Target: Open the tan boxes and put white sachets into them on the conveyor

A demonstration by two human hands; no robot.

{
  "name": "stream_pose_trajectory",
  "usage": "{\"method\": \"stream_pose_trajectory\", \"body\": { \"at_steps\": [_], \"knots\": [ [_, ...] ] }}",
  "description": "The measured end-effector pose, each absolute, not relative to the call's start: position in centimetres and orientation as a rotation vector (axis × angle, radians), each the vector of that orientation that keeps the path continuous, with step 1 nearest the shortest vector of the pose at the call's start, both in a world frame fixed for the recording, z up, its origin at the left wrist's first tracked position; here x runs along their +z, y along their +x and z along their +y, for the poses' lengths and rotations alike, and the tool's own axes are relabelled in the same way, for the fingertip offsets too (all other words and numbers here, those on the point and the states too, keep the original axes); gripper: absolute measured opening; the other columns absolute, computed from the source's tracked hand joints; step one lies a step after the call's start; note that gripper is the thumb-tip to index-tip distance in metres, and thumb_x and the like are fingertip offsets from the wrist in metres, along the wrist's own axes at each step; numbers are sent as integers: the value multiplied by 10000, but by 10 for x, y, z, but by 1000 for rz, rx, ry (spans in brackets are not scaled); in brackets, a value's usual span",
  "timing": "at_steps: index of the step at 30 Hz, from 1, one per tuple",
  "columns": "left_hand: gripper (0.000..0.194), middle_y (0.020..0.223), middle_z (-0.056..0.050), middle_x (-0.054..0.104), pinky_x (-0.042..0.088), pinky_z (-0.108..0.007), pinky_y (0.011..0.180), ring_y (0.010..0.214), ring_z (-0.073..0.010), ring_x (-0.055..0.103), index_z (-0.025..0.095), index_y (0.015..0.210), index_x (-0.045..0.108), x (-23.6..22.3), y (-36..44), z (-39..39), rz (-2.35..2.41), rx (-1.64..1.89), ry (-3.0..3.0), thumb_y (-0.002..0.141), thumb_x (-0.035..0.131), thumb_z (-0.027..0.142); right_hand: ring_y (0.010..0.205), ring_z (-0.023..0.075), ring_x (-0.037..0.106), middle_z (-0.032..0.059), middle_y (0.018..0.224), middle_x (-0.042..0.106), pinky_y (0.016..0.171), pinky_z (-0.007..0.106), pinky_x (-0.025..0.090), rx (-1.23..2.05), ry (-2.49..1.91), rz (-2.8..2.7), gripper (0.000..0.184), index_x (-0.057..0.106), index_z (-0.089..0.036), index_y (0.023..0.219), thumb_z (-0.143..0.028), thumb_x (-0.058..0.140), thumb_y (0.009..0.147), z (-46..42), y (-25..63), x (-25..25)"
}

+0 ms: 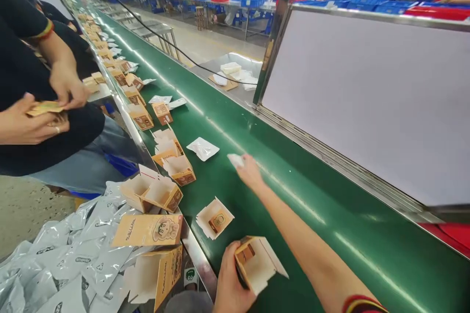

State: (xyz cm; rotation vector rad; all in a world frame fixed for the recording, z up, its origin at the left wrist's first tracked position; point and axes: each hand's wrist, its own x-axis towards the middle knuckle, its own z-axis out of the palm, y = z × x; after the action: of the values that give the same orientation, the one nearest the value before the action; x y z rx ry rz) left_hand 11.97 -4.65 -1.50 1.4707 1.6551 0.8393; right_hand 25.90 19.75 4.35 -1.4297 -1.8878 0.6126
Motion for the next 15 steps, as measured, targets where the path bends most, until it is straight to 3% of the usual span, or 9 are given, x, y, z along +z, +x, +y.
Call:
{"method": "stream_pose_trajectory", "body": {
  "at_steps": [3,7,9,11,13,15],
  "knots": [
    [658,1158,-132,597,503,-474,945,1089,-291,594,161,1201,440,5,129,-35,1562,836,1514,581,655,206,957,221,626,104,1084,633,774,332,540,578,-1591,-1608,382,496,-126,1184,-391,402,926,120,325,87],
    [652,1134,-140,595,536,-435,886,1059,-283,603,147,1199,419,15,144,-33,1550,842,1580,588,647,159,828,196,654,70,966,670,675,261,549,697,-1584,-1581,211,607,-193,985,-343,506,876,-12,353,137],
    [671,1174,-157,575,525,-451,910,1115,-293,575,142,1232,390,15,151,-38,1532,933,1702,612,647,152,782,181,655,46,916,683,655,244,548,659,-1679,-1719,160,635,-229,963,-256,538,839,-55,340,136],
    [655,1208,-156,561,493,-496,957,1166,-301,542,155,1243,387,12,156,-45,1461,1031,1899,635,628,129,802,190,657,43,938,686,670,270,557,542,-1783,-1908,234,654,-254,968,-191,477,828,-79,324,121],
    [605,1196,-147,571,483,-528,967,1161,-298,545,167,1221,411,10,159,-52,1396,1080,2066,650,599,101,831,208,656,64,970,673,669,307,567,473,-1854,-2031,298,673,-257,947,-175,410,835,-88,311,104],
    [579,1169,-153,584,503,-529,941,1121,-290,569,161,1220,409,9,162,-58,1358,1103,2133,667,573,103,901,222,651,81,1014,661,719,330,574,598,-1861,-2055,325,662,-254,1046,-198,410,848,-94,305,95]
  ]
}}
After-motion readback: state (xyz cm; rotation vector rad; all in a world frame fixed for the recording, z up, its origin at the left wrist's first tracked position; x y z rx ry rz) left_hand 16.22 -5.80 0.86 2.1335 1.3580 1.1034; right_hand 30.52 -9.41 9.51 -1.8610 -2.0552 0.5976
